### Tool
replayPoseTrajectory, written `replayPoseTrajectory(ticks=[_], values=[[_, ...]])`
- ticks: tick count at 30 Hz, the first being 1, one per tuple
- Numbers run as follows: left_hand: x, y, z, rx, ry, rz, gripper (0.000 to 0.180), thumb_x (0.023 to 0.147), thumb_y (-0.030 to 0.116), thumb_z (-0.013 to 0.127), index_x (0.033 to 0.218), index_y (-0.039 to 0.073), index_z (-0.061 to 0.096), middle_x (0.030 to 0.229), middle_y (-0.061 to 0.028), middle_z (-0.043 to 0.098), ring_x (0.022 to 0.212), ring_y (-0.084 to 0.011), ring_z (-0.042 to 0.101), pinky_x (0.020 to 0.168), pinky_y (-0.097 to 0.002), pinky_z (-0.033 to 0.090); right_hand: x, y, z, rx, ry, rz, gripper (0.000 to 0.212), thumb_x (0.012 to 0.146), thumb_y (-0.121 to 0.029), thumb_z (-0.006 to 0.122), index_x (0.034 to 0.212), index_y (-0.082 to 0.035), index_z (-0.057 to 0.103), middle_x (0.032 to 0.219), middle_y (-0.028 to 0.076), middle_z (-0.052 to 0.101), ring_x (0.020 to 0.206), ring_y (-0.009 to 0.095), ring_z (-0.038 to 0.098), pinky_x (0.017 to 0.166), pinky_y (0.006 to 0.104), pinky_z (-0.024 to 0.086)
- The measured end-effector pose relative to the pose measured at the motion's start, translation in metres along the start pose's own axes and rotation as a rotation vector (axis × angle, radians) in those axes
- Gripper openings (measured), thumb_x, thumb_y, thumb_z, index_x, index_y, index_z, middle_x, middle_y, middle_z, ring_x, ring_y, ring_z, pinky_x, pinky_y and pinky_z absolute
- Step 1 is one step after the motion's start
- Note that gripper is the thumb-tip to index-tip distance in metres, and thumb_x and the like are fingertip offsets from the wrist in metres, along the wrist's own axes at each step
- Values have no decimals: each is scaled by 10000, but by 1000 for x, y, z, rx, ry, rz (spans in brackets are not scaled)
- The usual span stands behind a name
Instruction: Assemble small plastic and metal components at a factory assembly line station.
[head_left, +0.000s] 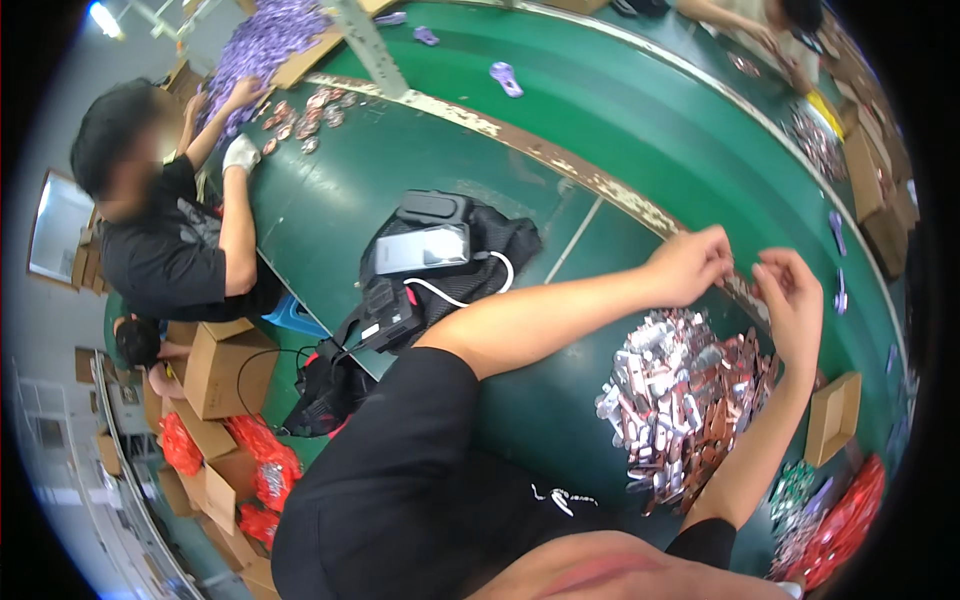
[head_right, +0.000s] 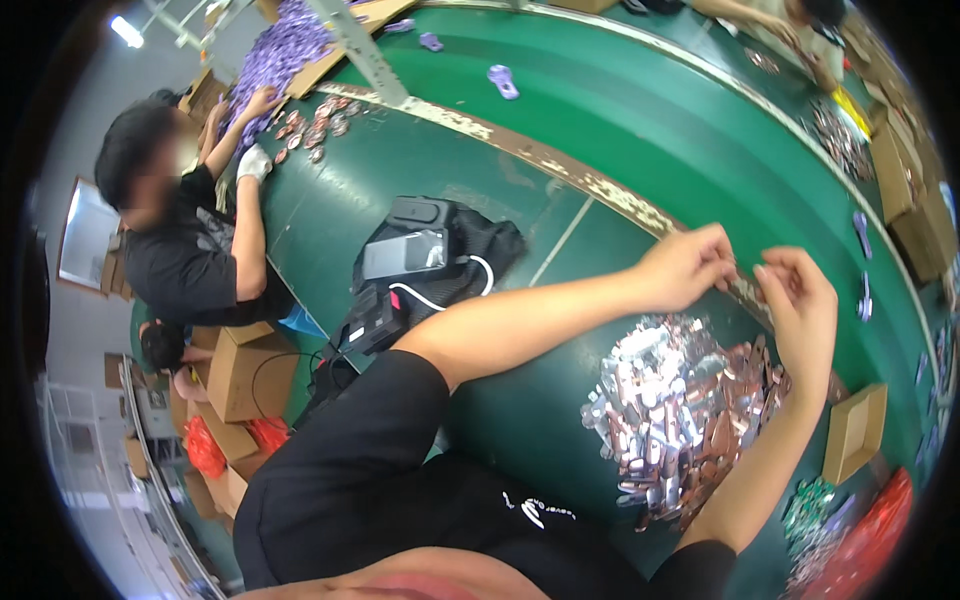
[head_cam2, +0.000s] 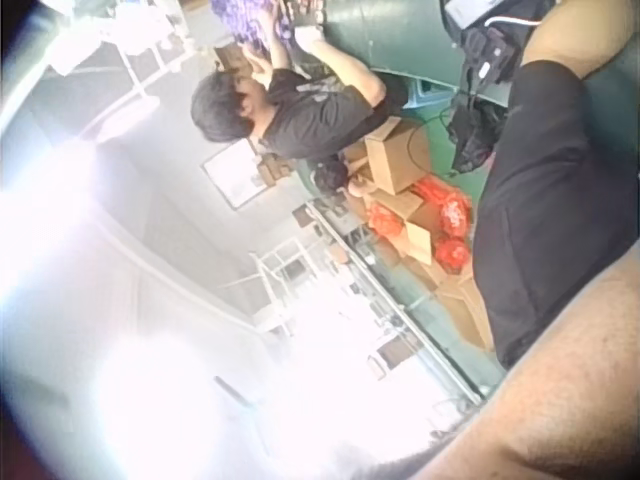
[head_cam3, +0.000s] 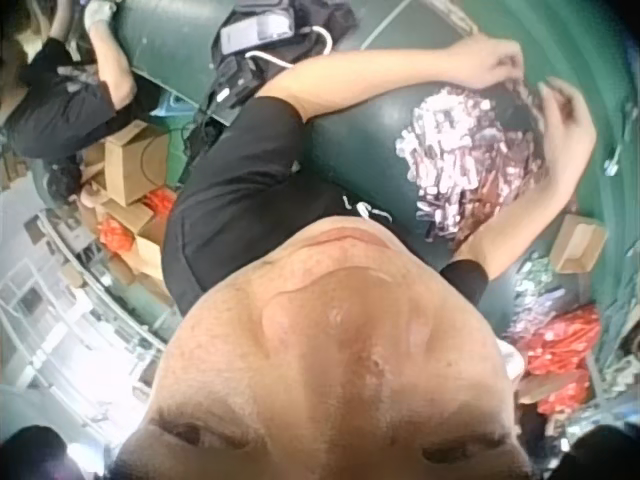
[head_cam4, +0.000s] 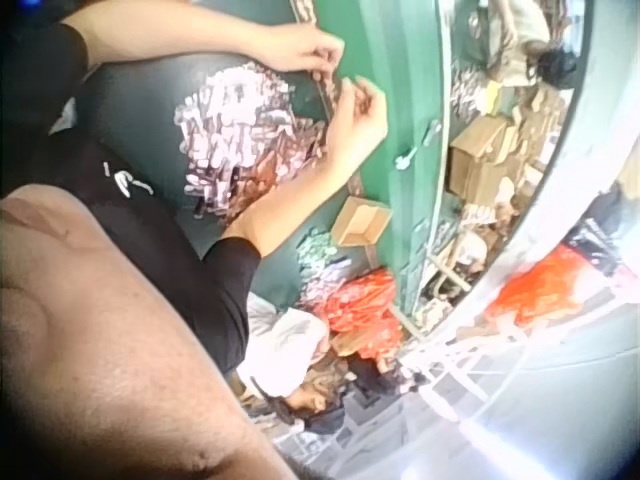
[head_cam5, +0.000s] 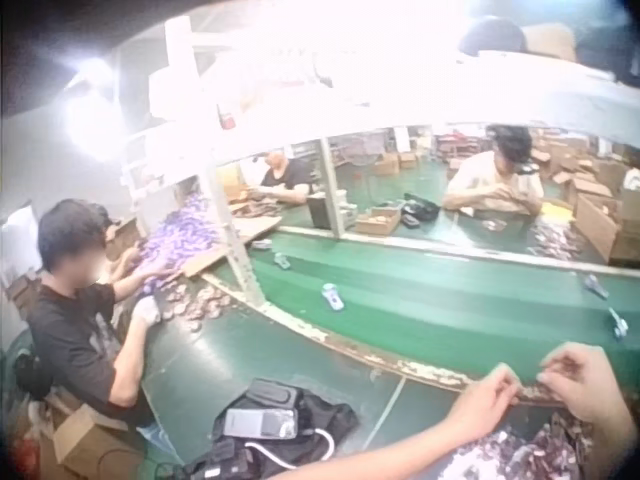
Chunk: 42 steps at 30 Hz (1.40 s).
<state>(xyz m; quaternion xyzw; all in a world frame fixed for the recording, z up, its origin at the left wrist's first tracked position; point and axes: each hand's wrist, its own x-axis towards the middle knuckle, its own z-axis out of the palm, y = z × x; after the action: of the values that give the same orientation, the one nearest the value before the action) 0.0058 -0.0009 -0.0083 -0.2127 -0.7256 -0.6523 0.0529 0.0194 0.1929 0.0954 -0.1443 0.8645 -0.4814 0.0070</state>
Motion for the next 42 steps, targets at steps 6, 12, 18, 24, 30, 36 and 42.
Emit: replayPoseTrajectory(ticks=[6, 12, 18, 24, 30, 36, 42], values=[[1, -4, 9, -42, 32, -13, 168, 949, 35, 629, 1105, 26, 691, 865, -124, 762, 727, -194, 766, 670, -345, 594, 13, 21, -6, 237, 86, 10, 87, 1016, -90, 630, 1012, -5, 647, 817, 23, 640, 672, 79, 572, 618, 224, 467], [0, -12, 5, 72, 85, 29, 162, 894, 31, 652, 1020, 22, 755, 797, -160, 742, 740, -267, 751, 715, -405, 595, 100, -36, 53, 15, -275, -47, 193, 1002, -200, 657, 1045, -12, 642, 845, 5, 629, 725, 68, 580, 590, 227, 466], [-2, -1, 8, 165, -51, -92, 195, 872, 92, 678, 1044, 9, 718, 884, -216, 735, 802, -435, 703, 788, -465, 576, 205, -49, 187, -488, -289, -450, 597, 976, -341, 671, 1450, -21, 497, 1449, 284, 543, 1277, 410, 589, 1092, 455, 459], [22, -100, 60, -711, -175, 403, 203, 999, 129, 617, 1170, 22, 645, 1127, -120, 649, 1088, -199, 580, 951, -340, 480, 263, -63, 323, -582, -287, -623, 534, 1036, -364, 544, 1504, -114, 486, 1665, 227, 264, 1439, 442, 415, 1188, 492, 356], [12, -85, 51, -177, -124, 356, 314, 991, 280, 653, 1229, 76, 655, 1226, -105, 649, 1142, -210, 579, 981, -369, 474, 242, -46, 297, -643, -200, -719, 313, 1002, -235, 555, 1140, -21, 737, 1422, 228, 578, 1204, 418, 617, 1054, 482, 485], [-1, -60, 32, 379, -19, 227, 389, 884, 312, 713, 1230, 134, 696, 1334, -148, 649, 1240, -335, 584, 1060, -448, 456, 192, -80, 244, -926, -330, -485, 243, 916, -240, 658, 870, -18, 744, 1047, 269, 705, 960, 432, 694, 853, 531, 562], [11, -76, 56, 134, 210, 406, 428, 800, 303, 747, 1170, 94, 692, 1248, -161, 679, 1190, -352, 605, 1031, -452, 485, 231, -20, 207, -847, -66, -505, 251, 811, -75, 711, 1020, -1, 593, 1032, 282, 656, 986, 464, 649, 875, 541, 518]])
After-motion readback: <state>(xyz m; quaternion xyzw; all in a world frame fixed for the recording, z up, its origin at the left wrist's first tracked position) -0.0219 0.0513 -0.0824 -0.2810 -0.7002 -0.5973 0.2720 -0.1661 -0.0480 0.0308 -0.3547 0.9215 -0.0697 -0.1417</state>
